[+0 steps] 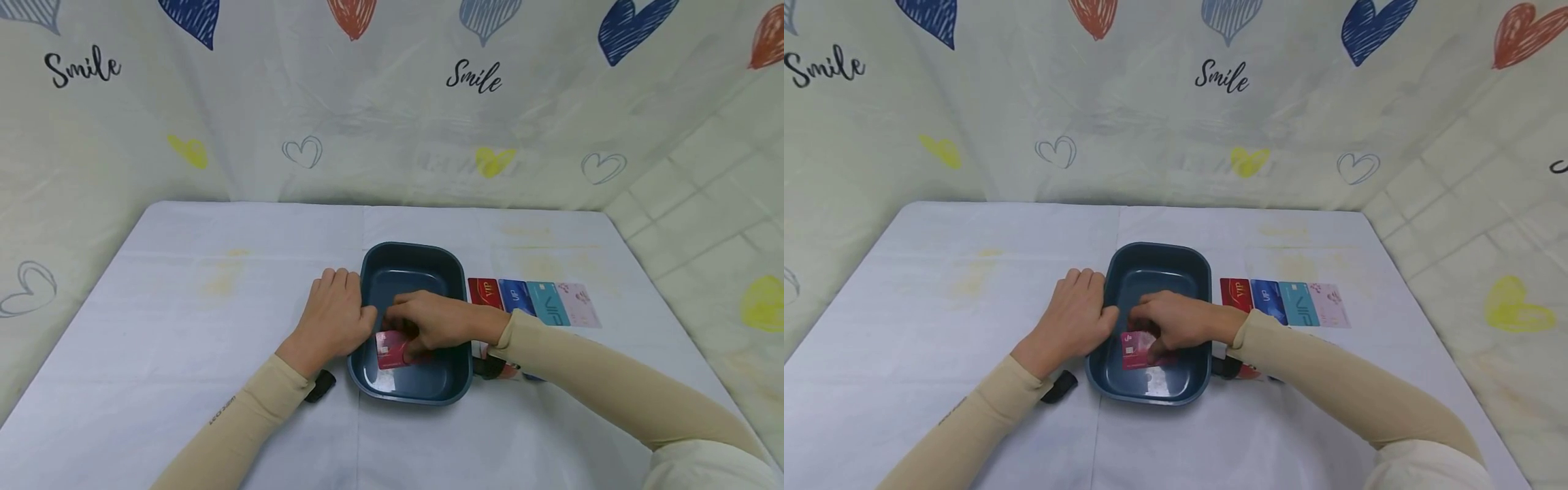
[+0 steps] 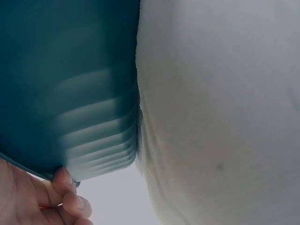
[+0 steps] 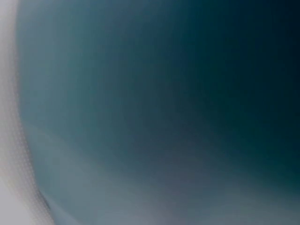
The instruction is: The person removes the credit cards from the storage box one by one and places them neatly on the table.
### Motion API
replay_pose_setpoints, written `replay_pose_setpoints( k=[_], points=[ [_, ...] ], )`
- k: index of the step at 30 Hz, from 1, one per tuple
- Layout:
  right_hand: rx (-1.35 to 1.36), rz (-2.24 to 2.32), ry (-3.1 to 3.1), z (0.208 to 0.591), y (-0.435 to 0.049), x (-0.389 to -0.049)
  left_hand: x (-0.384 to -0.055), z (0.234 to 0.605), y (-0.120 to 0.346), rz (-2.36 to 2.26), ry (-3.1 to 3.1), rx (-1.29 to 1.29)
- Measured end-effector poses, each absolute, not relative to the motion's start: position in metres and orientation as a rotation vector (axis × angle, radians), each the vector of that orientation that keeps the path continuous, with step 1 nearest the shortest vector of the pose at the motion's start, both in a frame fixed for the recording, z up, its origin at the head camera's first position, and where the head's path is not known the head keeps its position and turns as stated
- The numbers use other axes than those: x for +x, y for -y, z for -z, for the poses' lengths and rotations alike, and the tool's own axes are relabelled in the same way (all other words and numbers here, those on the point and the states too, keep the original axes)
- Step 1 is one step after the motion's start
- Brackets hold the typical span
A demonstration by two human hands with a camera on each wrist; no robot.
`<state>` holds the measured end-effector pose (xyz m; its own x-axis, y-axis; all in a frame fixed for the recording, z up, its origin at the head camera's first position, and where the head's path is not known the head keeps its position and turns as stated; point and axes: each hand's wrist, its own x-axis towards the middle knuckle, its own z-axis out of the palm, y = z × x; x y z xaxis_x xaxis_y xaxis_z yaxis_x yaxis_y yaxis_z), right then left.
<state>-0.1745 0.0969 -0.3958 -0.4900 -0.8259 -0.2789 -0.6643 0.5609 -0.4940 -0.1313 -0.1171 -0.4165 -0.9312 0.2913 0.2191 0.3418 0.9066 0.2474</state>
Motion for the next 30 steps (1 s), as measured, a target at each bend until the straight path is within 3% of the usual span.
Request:
replay_pose_setpoints(
  k=[30],
  points=[
    [-1.308,0.618,-2.163,0.3956,-0.1031,-0.1827,-0.1313,0.4192,0.1176,0.442,2.868,-0.502]
  ],
)
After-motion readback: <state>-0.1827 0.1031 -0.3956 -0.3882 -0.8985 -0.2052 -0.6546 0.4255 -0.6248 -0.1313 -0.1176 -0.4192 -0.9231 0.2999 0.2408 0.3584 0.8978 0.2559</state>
